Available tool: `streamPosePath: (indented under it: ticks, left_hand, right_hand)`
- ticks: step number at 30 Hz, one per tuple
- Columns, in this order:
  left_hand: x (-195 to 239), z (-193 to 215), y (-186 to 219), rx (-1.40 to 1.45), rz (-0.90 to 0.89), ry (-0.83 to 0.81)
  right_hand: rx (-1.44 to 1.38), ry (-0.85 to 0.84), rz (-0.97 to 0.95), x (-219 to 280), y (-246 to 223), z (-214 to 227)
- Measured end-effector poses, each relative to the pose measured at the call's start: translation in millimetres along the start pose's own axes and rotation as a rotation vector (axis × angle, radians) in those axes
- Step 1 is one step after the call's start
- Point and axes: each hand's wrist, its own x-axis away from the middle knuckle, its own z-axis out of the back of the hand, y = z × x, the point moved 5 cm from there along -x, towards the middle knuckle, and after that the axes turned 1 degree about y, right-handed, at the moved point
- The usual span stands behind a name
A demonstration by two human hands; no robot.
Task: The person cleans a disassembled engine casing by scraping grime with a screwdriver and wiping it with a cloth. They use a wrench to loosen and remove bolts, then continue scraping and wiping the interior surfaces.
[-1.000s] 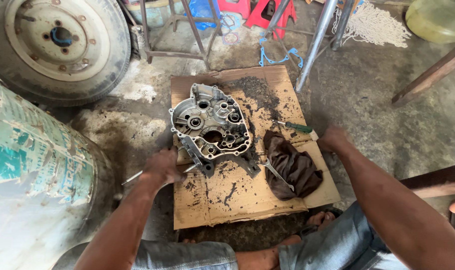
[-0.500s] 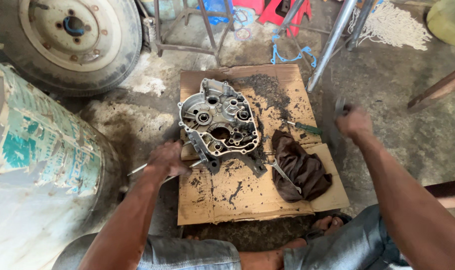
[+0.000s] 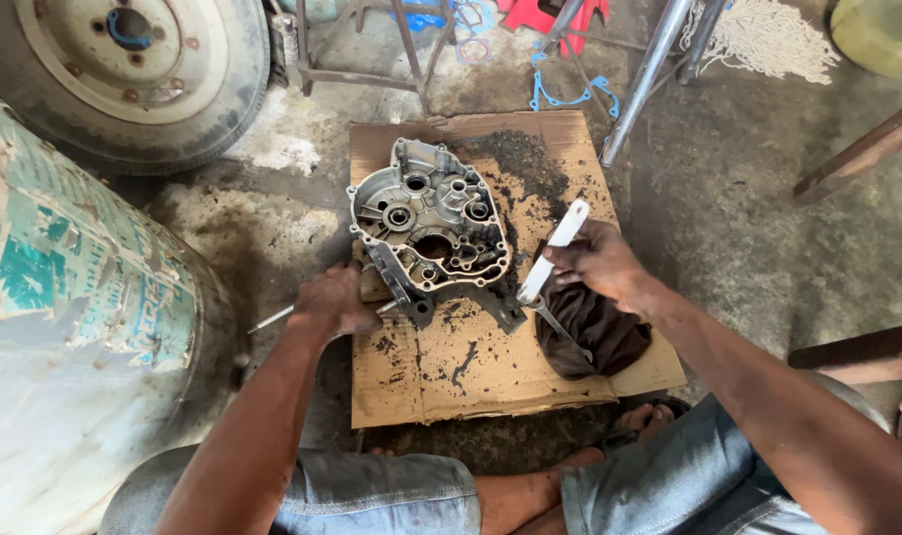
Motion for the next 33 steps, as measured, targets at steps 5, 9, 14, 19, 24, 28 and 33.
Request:
streamPosePath:
  ticks: [5, 9, 14, 19, 24, 28, 33]
  left_hand:
    - [-7, -3, -1, 0.002, -0.03, 0.039]
    - [-10, -5, -2, 0.012, -0.019, 0.025]
    - [-9, -3, -1, 0.048, -0.002, 0.014]
    - [-5, -5, -1, 0.065, 0.011, 0.004]
    - [0, 1, 0, 0.106, 0.008, 0.039]
    - [0, 3, 2, 0.074, 0.015, -0.007]
    - [3, 5, 1, 0.104, 0.014, 0.028]
  right_hand:
    - [0.109, -0.013, 0.029, -3, 13, -7]
    - [0.051, -0.017, 0.058, -15, 12, 3]
    - [0.13, 0.025, 0.074, -4, 13, -13]
    - [0.061, 0.084, 0.145, -8, -7, 6]
    - [0.087, 0.138, 0.152, -6, -3, 3]
    - [-0.177, -0.02, 0.317, -2, 0, -6]
    - [0.078, 0.148, 0.118, -1, -2, 2]
